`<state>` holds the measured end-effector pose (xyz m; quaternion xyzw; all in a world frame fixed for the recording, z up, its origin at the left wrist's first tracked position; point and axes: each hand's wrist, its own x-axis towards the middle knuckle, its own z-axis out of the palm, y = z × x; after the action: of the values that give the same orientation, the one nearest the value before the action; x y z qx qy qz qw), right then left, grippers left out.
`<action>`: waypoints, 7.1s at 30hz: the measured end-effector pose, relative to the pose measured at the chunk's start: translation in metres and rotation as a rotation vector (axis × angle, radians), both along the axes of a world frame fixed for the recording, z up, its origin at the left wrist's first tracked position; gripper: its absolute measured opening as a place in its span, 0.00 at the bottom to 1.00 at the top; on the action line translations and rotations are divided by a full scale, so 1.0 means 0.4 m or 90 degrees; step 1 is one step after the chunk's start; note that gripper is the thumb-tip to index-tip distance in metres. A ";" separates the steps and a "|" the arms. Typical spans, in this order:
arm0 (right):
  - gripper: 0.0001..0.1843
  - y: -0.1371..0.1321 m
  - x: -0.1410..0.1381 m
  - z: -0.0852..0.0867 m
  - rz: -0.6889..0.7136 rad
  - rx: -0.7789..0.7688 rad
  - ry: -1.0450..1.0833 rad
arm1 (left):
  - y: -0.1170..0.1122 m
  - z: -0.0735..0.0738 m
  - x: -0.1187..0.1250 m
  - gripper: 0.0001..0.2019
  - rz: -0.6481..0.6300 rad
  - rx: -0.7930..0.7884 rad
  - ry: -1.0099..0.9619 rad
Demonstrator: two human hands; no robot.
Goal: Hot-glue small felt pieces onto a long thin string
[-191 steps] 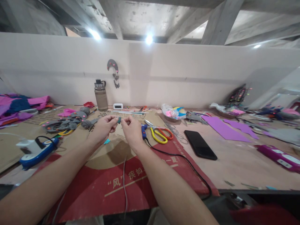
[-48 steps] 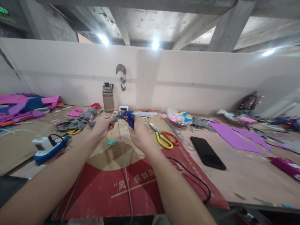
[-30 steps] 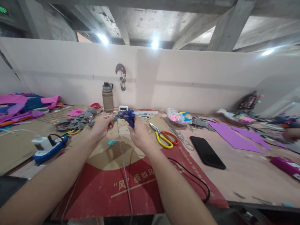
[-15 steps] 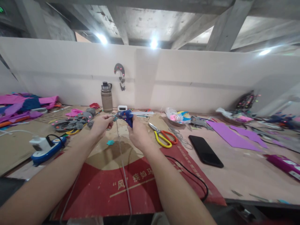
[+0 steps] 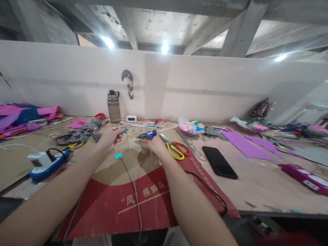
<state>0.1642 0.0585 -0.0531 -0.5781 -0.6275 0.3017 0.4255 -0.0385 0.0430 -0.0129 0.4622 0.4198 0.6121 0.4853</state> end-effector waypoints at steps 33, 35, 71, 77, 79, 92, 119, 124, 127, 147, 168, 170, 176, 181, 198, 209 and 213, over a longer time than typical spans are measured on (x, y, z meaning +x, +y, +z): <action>0.08 -0.101 -0.078 0.081 -0.007 0.310 -0.047 | -0.054 -0.004 0.079 0.12 -0.081 0.116 0.188; 0.09 -0.102 -0.077 0.081 -0.009 0.318 -0.065 | -0.054 -0.005 0.080 0.13 -0.093 0.114 0.171; 0.10 -0.104 -0.042 0.102 0.139 0.367 -0.229 | -0.062 0.048 0.028 0.11 -0.210 0.079 0.320; 0.09 -0.111 -0.037 0.107 0.191 0.374 -0.303 | -0.069 0.058 0.018 0.09 -0.270 0.039 0.326; 0.09 -0.112 -0.036 0.110 0.204 0.386 -0.327 | -0.074 0.063 0.016 0.09 -0.280 0.031 0.333; 0.07 -0.120 -0.038 0.119 0.221 0.366 -0.427 | -0.057 0.043 0.017 0.09 -0.238 0.180 0.513; 0.05 -0.117 -0.074 0.091 0.082 0.278 -0.197 | -0.043 0.016 0.047 0.07 -0.091 -0.058 0.164; 0.07 -0.120 -0.083 0.089 0.063 0.280 -0.186 | -0.042 0.004 0.058 0.09 -0.067 -0.038 0.108; 0.08 -0.122 -0.087 0.089 0.055 0.261 -0.185 | -0.040 -0.004 0.066 0.09 -0.054 -0.025 0.075; 0.06 -0.129 -0.088 0.083 0.058 0.327 -0.054 | -0.063 0.016 0.093 0.10 -0.012 -0.067 -0.095; 0.11 -0.132 -0.089 0.094 0.028 0.269 -0.053 | -0.072 0.018 0.103 0.07 -0.079 -0.069 -0.155; 0.12 -0.132 -0.088 0.094 0.025 0.270 -0.052 | -0.072 0.017 0.103 0.06 -0.082 -0.066 -0.152; 0.13 -0.128 -0.086 0.092 0.029 0.273 -0.063 | -0.071 0.013 0.104 0.07 -0.104 -0.053 -0.155; 0.14 -0.122 -0.085 0.087 0.022 0.267 -0.059 | -0.071 0.014 0.103 0.06 -0.110 -0.073 -0.172; 0.14 -0.124 -0.077 0.096 0.006 0.257 -0.081 | -0.066 0.014 0.099 0.02 -0.127 -0.109 -0.220; 0.12 -0.131 -0.078 0.105 -0.003 0.232 -0.104 | -0.062 0.011 0.101 0.03 -0.133 -0.081 -0.222; 0.13 -0.134 -0.077 0.108 0.004 0.230 -0.107 | -0.065 0.011 0.101 0.05 -0.112 -0.087 -0.189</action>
<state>0.1335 0.0049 -0.0097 -0.5138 -0.7066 0.1362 0.4671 0.0020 0.0168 -0.0083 0.3678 0.3420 0.5987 0.6239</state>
